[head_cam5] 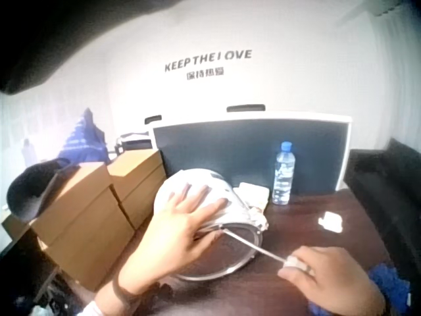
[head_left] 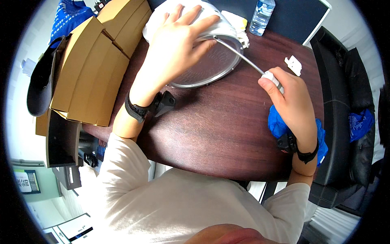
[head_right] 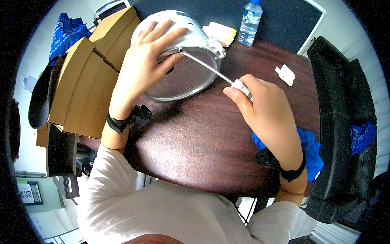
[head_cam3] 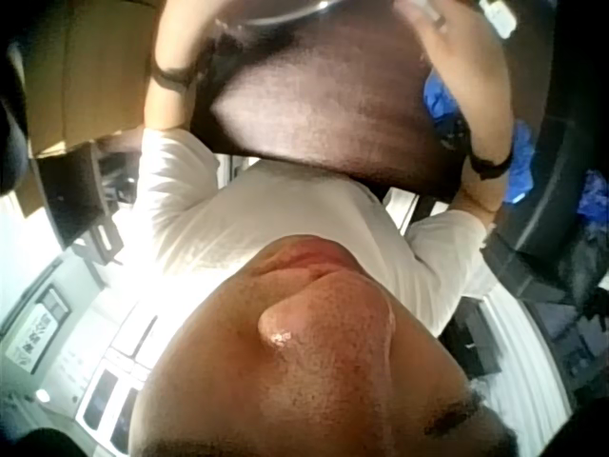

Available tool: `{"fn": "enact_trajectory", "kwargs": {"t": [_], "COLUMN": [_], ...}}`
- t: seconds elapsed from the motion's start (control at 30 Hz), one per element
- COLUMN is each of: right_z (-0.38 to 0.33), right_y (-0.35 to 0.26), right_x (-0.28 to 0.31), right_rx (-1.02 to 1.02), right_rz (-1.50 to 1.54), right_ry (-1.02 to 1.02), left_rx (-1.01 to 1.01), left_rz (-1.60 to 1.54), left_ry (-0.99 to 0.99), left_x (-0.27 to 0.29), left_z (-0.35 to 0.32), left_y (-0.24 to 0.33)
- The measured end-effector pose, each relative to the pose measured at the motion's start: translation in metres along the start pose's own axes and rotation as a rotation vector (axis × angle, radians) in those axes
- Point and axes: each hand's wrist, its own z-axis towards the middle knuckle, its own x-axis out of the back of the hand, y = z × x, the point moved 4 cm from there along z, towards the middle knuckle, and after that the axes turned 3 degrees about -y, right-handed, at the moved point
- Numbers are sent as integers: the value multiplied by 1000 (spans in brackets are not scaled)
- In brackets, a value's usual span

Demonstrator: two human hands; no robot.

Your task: The person uses a screwdriver to tighten screws on the bottom of a white cylindrical appliance, then wipes the surface with a blue cloth. The person places the lid on the appliance and secures it.

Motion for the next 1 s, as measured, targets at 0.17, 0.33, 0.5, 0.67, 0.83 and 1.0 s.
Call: {"fn": "enact_trajectory", "kwargs": {"t": [0.17,0.33,0.5,0.67,0.83,1.0], "right_z": [3,8,3,-13,-28,-31], "right_y": [-2,-16,-25,-37,-41,-38], "right_x": [9,20,25,32,33,28], "right_rx": [26,56,171,169,-7,-78], "right_rz": [-217,-379,-358,-429,-444,-492], "right_ry": [44,28,68,41,-56,-112], "left_rx": [95,-4,32,16,-21,-47], "left_rz": [-56,50,-24,-95,34,58], "left_ry": [21,-5,-23,-84,-101,-48], "left_x": [-1,0,2,11,0,-4], "left_z": [0,1,-5,-6,-19,-18], "left_y": [0,1,-3,9,3,7]}}
